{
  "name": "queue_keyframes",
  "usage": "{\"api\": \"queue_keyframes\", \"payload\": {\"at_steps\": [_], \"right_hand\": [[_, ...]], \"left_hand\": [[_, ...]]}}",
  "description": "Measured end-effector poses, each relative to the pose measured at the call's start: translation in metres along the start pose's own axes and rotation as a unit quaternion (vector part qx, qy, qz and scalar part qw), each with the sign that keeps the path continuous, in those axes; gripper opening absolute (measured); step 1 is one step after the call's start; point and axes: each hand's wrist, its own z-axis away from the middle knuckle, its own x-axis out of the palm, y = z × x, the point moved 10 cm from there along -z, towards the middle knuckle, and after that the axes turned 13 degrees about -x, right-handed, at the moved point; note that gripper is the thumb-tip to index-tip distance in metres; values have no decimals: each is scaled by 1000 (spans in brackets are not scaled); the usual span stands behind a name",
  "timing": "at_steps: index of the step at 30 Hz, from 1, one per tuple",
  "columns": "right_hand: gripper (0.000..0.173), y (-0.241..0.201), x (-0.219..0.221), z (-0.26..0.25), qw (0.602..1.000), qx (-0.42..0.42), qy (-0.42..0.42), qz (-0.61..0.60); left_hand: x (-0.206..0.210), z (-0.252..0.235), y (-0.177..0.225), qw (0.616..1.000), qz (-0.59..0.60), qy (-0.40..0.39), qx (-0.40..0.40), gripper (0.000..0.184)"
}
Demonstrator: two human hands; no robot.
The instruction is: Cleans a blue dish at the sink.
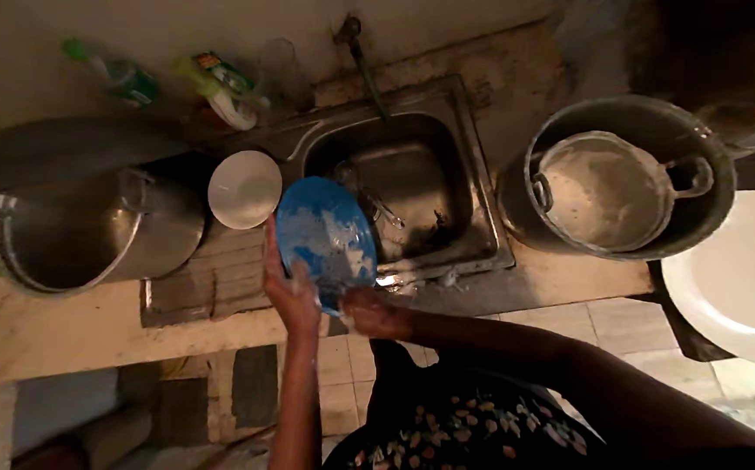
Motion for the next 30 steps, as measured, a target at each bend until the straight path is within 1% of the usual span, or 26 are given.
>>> {"api": "queue_keyframes", "payload": {"at_steps": [2,3,5,6,7,9,10,11,12,13,14,15,17,18,19,20,21,22,23,24,25,26,27,28,29,30], "right_hand": [[35,-13,7,-10,991,16,49,-121],[39,-13,18,-15,988,-11,50,-145],[51,-3,30,-19,991,-93,-32,-88],[60,17,30,-19,990,-115,-69,-34],[68,47,26,-21,990,-116,-79,9],[69,80,5,-27,993,-93,-62,25],[68,72,0,-28,996,-72,-41,-23],[65,47,0,-24,990,-44,3,-135],[61,15,2,-17,958,-13,57,-279],[61,-13,3,-13,920,-4,86,-383],[65,-22,3,-12,907,-12,86,-413],[67,-11,8,-11,930,-31,62,-362],[66,46,11,-13,990,-85,8,-111],[69,70,3,-17,995,-97,-3,13],[74,84,-3,-20,992,-91,-17,84],[75,84,-3,-22,992,-76,-22,99],[70,71,3,-21,997,-57,-13,57],[57,49,9,-19,998,-41,22,-38],[48,28,12,-17,986,-11,41,-160],[48,14,15,-12,967,6,35,-252],[48,13,18,-6,965,-4,5,-260],[45,22,20,0,984,-38,-29,-171],[49,37,21,5,993,-82,-73,-33],[60,53,20,8,987,-111,-100,66],[60,64,15,7,976,-131,-106,139],[54,67,9,3,967,-144,-89,190]], "left_hand": [[-6,27,-28,997,37,67,28,58],[-14,35,-37,993,44,102,47,56],[-29,32,-36,990,40,114,67,51],[-36,27,-32,991,36,111,63,50],[-43,25,-31,992,35,107,53,49],[-46,30,-36,989,51,123,57,50],[-43,38,-43,985,69,144,62,48],[-40,46,-51,981,78,166,70,47],[-37,52,-57,978,72,182,78,48],[-35,56,-62,976,69,190,79,49],[-35,57,-65,976,67,195,76,48],[-36,58,-66,976,66,191,77,48],[-41,52,-59,979,70,171,83,48],[-42,48,-56,981,74,165,74,49],[-38,48,-54,982,75,160,67,48],[-31,50,-51,982,71,164,65,48],[-24,52,-51,980,71,177,60,48],[-20,53,-51,977,71,195,54,48],[-18,51,-48,975,74,205,51,47],[-18,47,-44,976,71,199,50,46],[-20,42,-37,981,54,180,47,48],[-24,34,-29,988,33,148,37,51],[-30,22,-23,994,20,109,12,52],[-36,7,-18,997,16,72,-15,52],[-38,-7,-16,998,18,36,-42,52],[-36,-15,-15,998,15,12,-58,52]]}}
